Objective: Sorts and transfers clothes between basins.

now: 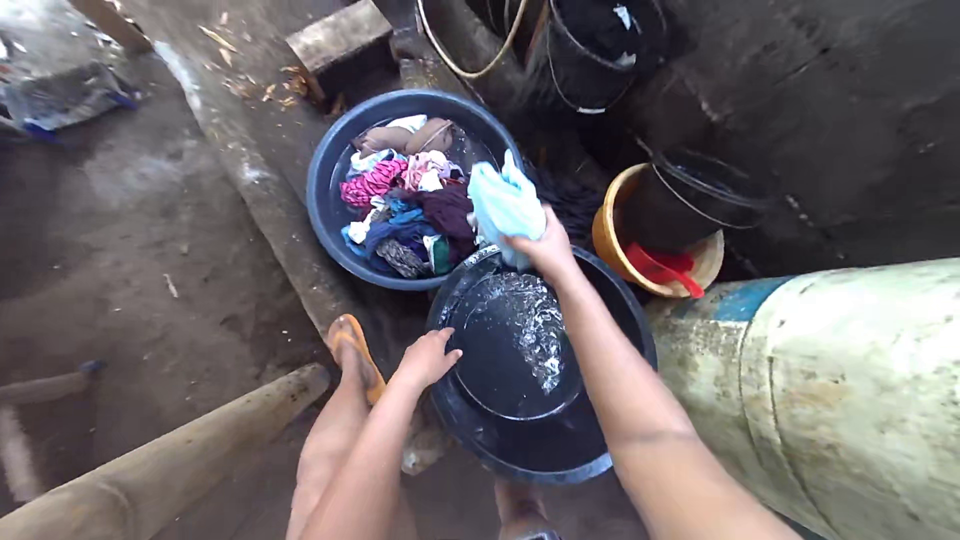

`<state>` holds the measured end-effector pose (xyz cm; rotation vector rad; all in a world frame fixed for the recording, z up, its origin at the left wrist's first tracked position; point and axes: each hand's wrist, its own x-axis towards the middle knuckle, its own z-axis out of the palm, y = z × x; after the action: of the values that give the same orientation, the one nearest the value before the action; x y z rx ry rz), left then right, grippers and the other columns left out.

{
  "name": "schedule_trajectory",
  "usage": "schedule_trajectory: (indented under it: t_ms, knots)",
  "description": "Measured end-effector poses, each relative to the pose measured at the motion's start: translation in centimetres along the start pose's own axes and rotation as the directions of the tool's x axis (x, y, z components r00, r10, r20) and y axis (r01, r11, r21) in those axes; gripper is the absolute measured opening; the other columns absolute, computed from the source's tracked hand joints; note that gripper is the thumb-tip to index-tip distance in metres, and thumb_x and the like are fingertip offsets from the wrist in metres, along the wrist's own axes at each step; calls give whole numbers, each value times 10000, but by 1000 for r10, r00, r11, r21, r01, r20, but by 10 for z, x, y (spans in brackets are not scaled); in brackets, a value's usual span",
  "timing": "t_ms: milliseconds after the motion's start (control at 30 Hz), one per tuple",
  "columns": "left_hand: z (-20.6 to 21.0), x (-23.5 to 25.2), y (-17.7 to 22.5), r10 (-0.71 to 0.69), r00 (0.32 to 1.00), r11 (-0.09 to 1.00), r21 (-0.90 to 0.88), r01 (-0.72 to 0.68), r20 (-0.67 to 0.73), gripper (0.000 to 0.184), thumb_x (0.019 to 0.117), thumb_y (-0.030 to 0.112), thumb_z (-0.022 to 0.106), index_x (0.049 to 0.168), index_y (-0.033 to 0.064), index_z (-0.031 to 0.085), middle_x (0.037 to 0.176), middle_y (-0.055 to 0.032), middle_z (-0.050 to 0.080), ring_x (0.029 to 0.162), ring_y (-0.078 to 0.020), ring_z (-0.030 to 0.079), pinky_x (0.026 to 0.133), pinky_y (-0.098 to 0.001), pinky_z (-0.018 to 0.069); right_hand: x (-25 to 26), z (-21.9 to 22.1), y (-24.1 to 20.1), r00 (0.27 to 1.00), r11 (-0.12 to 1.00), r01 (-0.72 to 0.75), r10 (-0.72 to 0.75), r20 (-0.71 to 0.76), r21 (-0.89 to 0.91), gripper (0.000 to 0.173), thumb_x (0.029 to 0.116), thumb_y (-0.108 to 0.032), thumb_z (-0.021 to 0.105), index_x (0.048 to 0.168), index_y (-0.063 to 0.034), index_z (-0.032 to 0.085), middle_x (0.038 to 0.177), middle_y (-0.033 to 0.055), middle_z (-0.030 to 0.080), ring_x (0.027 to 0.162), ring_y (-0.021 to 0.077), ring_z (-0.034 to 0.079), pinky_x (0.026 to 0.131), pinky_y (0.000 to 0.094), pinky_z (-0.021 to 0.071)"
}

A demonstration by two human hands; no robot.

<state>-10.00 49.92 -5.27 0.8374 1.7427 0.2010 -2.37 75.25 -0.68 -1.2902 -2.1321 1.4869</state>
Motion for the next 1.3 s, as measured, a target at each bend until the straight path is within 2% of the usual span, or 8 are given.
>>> schedule_trajectory:
  t_ms: [200,367,567,700,833,1000,1100,1300]
  knots:
    - [-1,-4,-1,18,999,1000,5,-18,33,560,1069,355,542,1552,93,430,1517,-206,497,1408,-365,487,1137,-592,394,92,44,-8,997,970,65,-55,49,-232,1102,803,-392,872,1630,-55,227,1621,365,193,1455,508,338,1137,616,390]
    - [-8,-7,-9,-30,997,999,-13,31,70,477,1078,362,523,1418,29,549,1306,-226,639,1259,-381,596,1080,-602,433,-89,84,79,852,872,183,91,516,-455,604,935,-310,736,1443,-45,544,1515,254,462,1356,387,522,1101,540,468]
    - [11,-3,-22,-87,996,995,-54,86,-22,426,1084,317,515,1345,-12,586,1310,-249,630,1257,-376,601,1089,-564,442,-314,37,210,533,665,81,601,596,-743,1103,831,-382,856,1667,-204,159,1670,246,232,1534,445,249,1198,710,196]
    - [52,-5,-32,-186,983,973,-139,185,2,437,1097,328,490,1283,-51,602,1266,-282,623,1203,-390,605,1056,-561,444,-344,8,257,501,595,161,638,584,-788,1044,876,-135,801,1669,-194,124,1621,283,307,1508,466,294,1180,698,251]
    - [104,-14,-43,-352,936,895,-302,329,-23,463,1075,330,542,1384,-15,537,1345,-278,589,1238,-392,591,1059,-554,454,-342,-5,275,507,591,316,556,659,-742,772,933,90,609,1612,-149,328,1511,294,450,1414,495,418,1111,693,353]
    - [165,-51,-16,-505,863,700,-589,403,-10,650,1040,302,616,1567,55,329,1526,-306,419,1375,-436,473,1081,-595,433,-344,-29,224,518,633,405,435,736,-659,424,997,49,514,1420,10,517,1367,305,570,1282,478,558,1056,606,454]
    - [181,-75,7,-512,842,733,-597,326,-170,611,1031,301,621,1548,59,400,1538,-315,403,1406,-464,432,1122,-603,393,-356,-77,149,534,639,471,342,773,-608,370,999,-27,575,1365,25,557,1280,297,627,1226,467,602,1037,604,465]
    - [174,-166,59,-89,975,934,-357,11,-202,653,1037,446,578,1542,59,431,1604,-233,372,1497,-391,348,1217,-564,295,-332,-163,57,622,510,668,17,783,-541,308,1001,-221,651,1231,-17,655,1101,268,697,1076,455,674,944,625,506]
